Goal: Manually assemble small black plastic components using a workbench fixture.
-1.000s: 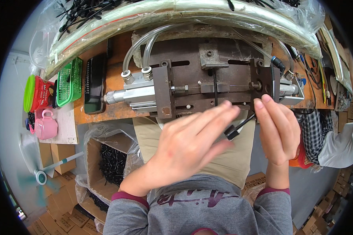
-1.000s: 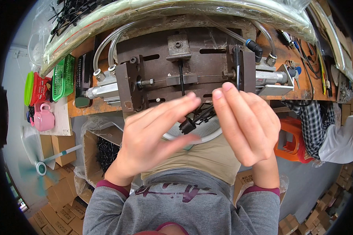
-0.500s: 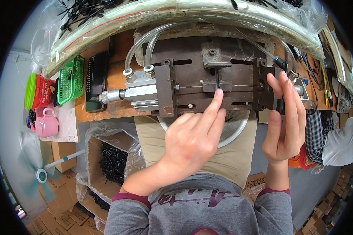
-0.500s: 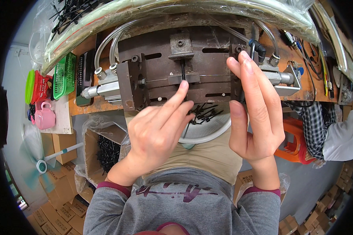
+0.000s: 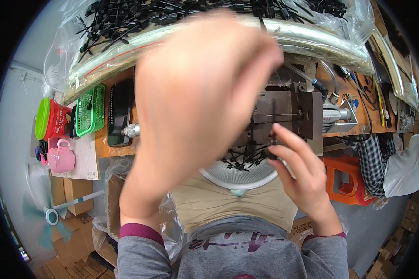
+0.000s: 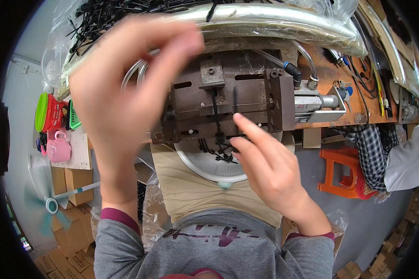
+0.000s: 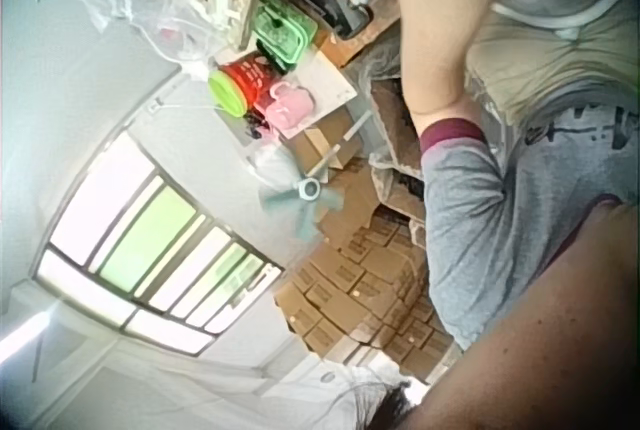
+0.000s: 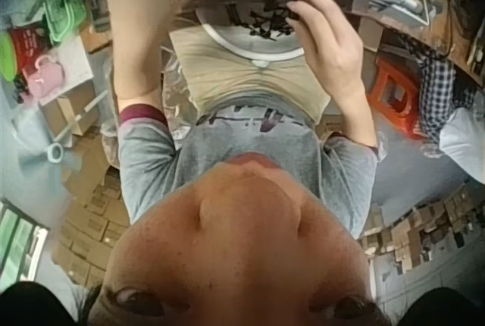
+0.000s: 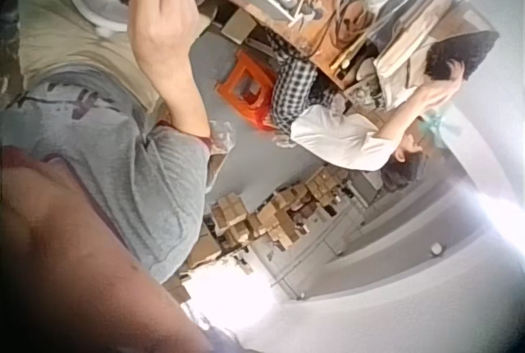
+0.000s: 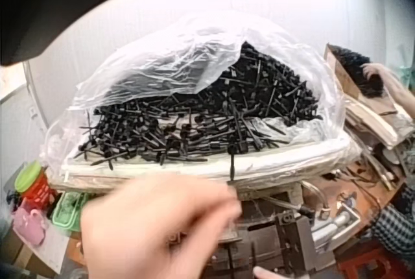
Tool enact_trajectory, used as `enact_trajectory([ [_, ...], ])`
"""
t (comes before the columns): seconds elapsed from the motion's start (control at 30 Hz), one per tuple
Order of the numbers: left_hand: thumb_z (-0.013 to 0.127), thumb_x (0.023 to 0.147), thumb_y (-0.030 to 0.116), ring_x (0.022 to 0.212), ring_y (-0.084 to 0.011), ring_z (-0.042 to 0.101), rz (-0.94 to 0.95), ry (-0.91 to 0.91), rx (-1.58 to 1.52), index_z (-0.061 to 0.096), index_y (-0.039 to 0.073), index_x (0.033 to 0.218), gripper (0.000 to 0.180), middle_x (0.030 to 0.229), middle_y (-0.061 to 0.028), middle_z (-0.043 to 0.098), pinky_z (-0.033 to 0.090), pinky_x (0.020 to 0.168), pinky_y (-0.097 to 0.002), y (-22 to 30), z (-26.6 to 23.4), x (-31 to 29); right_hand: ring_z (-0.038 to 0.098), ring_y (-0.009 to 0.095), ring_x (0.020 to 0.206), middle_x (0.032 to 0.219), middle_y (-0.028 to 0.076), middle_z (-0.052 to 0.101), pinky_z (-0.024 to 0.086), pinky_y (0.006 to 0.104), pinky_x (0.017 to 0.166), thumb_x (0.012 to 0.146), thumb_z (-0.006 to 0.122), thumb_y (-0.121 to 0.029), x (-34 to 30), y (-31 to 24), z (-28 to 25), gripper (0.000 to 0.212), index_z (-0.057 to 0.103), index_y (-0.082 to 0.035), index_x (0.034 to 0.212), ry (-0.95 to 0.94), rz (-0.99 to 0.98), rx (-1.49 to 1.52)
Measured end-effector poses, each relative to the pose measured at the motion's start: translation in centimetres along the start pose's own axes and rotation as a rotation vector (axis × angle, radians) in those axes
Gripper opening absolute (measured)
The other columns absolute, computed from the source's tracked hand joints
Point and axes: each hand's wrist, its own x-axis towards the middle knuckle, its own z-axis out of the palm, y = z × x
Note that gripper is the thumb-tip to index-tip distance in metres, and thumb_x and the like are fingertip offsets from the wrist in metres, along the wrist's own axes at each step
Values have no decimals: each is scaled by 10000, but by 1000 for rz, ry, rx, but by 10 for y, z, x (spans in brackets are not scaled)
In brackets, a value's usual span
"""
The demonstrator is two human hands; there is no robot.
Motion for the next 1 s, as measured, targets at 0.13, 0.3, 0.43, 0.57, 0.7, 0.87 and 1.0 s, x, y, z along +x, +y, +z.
enact_trajectory([
  [0.13, 764, 810, 146, 860, -310, 729, -265, -198, 20, 711, 0, 911, 185, 885, -169, 740, 567, 773, -404, -14, 13, 63, 701, 258, 849, 1339, 195, 640, 571, 340, 729, 753, 760, 6, 10, -8, 14, 250, 655, 1, 980, -115, -79, -130],
  [0.3, 707, 763, 72, 995, -363, 702, -204, -374, 210, 732, 16, 989, 234, 1002, -218, 727, 554, 894, -436, -35, 25, 85, 637, 193, 652, 1330, 135, 667, 536, 312, 619, 749, 769, -29, 21, -14, 19, 252, 654, -41, 973, -154, -98, -237],
  [0.43, 673, 759, 13, 941, -334, 720, -141, -422, 206, 772, -1, 980, 242, 923, -206, 741, 564, 892, -391, -28, 0, 94, 624, 177, 604, 1303, 124, 684, 530, 297, 593, 742, 798, -61, 21, -13, 15, 279, 668, -38, 988, -192, -66, -283],
  [0.57, 699, 755, 10, 848, -297, 740, -152, -197, -21, 752, -40, 912, 173, 838, -182, 741, 581, 808, -365, -35, -29, 84, 651, 181, 648, 1204, 125, 709, 533, 297, 615, 763, 781, -115, 37, -7, -3, 272, 667, -46, 1000, -169, -102, -68],
  [0.7, 755, 797, 61, 916, -251, 725, -61, -106, 29, 739, -13, 983, 201, 1000, -160, 747, 563, 846, -347, -5, -57, 39, 617, 160, 631, 1041, 84, 736, 504, 277, 588, 773, 808, -92, 95, 3, -28, 282, 711, -43, 1033, 124, -188, -82],
  [0.87, 843, 669, 11, 974, -238, 696, -102, -201, -98, 758, 23, 1003, 345, 1251, -159, 693, 575, 899, -358, 16, -44, -28, 642, 244, 850, 1015, 129, 699, 533, 352, 727, 825, 734, -86, 190, 19, -53, 271, 668, 15, 1068, 133, -429, -463],
  [1.0, 807, 728, 14, 1123, -348, 656, -131, -364, -126, 713, -18, 1075, 360, 1356, -218, 607, 555, 947, -406, 40, -29, -75, 649, 367, 1049, 1063, 189, 666, 547, 442, 873, 745, 719, -64, 247, 30, -34, 341, 649, 18, 1068, -133, -300, -631],
])
